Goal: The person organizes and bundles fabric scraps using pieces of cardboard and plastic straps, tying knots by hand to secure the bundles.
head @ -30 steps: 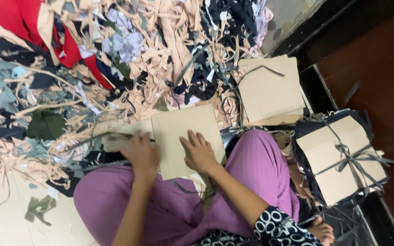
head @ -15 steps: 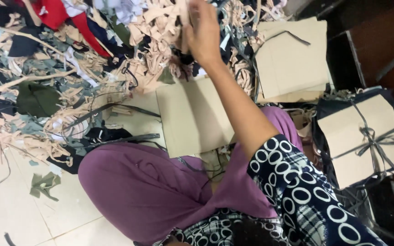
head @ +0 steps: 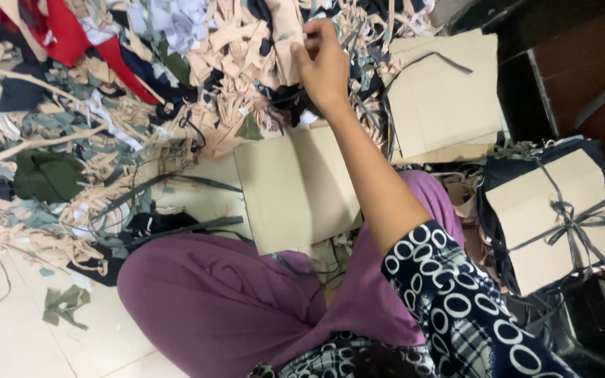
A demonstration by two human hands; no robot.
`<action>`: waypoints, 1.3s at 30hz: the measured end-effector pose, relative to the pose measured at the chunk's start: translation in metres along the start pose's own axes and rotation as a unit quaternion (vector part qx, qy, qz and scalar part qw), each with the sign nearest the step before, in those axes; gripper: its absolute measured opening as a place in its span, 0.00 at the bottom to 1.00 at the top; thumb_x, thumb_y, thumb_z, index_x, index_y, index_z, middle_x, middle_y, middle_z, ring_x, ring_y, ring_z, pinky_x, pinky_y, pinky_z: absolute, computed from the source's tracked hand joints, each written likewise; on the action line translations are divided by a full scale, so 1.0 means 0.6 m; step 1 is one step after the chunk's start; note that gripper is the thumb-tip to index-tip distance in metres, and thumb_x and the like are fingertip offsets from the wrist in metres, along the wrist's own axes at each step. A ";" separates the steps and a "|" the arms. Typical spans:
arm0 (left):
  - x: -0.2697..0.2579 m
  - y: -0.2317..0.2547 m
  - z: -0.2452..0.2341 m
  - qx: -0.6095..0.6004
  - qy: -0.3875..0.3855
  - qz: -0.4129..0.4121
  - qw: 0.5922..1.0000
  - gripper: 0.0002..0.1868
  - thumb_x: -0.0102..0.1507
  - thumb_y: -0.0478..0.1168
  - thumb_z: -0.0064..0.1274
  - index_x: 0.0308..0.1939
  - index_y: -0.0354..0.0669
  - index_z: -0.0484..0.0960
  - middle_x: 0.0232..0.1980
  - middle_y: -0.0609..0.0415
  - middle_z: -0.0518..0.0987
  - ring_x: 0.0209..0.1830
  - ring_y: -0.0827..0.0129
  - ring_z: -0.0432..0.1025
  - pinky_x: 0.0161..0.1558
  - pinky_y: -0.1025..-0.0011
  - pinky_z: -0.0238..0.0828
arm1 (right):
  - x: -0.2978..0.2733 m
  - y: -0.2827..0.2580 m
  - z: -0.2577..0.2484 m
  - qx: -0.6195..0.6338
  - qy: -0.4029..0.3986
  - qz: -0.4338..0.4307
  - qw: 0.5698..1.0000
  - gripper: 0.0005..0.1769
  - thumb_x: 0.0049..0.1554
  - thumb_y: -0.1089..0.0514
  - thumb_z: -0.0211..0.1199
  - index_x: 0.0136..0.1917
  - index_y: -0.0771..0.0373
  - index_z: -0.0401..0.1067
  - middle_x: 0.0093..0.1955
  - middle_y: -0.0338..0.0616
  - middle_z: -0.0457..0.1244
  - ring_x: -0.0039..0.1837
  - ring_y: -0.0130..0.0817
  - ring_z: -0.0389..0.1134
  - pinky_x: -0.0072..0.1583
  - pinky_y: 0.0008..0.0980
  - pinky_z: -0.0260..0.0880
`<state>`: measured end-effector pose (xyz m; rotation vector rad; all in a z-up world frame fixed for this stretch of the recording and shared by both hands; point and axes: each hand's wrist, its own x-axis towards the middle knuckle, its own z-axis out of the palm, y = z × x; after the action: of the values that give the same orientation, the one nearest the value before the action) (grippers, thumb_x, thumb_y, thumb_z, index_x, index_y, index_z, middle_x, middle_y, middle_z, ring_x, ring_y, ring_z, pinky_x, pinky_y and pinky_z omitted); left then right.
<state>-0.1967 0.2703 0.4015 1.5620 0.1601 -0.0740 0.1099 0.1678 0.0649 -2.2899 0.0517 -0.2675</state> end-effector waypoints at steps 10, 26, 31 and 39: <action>0.534 -0.577 0.011 -0.027 0.133 0.037 0.990 0.25 0.62 0.38 0.60 0.63 0.43 0.75 0.60 0.42 0.75 0.60 0.52 0.72 0.59 0.58 0.74 | 0.037 0.100 0.019 0.361 -0.027 0.097 0.927 0.14 0.59 0.55 0.68 0.56 0.59 0.69 0.44 0.38 0.66 0.42 0.28 0.67 0.41 0.22 0.69; 0.559 -0.525 0.043 -0.137 0.114 -0.074 0.981 0.23 0.62 0.45 0.66 0.58 0.45 0.75 0.50 0.58 0.80 0.45 0.77 0.73 0.40 0.79 0.77 | 0.005 0.008 -0.049 0.256 0.019 0.128 0.958 0.03 0.53 0.57 0.71 0.37 0.54 0.82 0.23 0.43 0.66 0.27 0.27 0.69 0.30 0.22 0.69; 0.571 -0.548 0.027 -0.130 0.135 -0.087 0.979 0.22 0.63 0.42 0.64 0.57 0.43 0.74 0.46 0.56 0.81 0.42 0.78 0.74 0.39 0.81 0.77 | 0.019 0.054 -0.035 0.200 -0.008 0.116 0.973 0.07 0.59 0.51 0.66 0.41 0.49 0.83 0.23 0.39 0.66 0.29 0.25 0.70 0.35 0.24 0.71; 0.553 -0.514 0.039 -0.155 0.144 -0.084 0.974 0.28 0.61 0.43 0.67 0.60 0.40 0.71 0.49 0.52 0.81 0.45 0.75 0.75 0.42 0.77 0.79 | 0.015 -0.007 -0.092 0.206 -0.075 0.089 0.972 0.07 0.59 0.56 0.64 0.44 0.54 0.83 0.28 0.43 0.69 0.34 0.28 0.69 0.41 0.27 0.71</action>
<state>0.0864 0.2621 0.0470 1.2379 0.5104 0.0441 0.1067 0.1291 0.1057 -1.8700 0.1122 -0.0072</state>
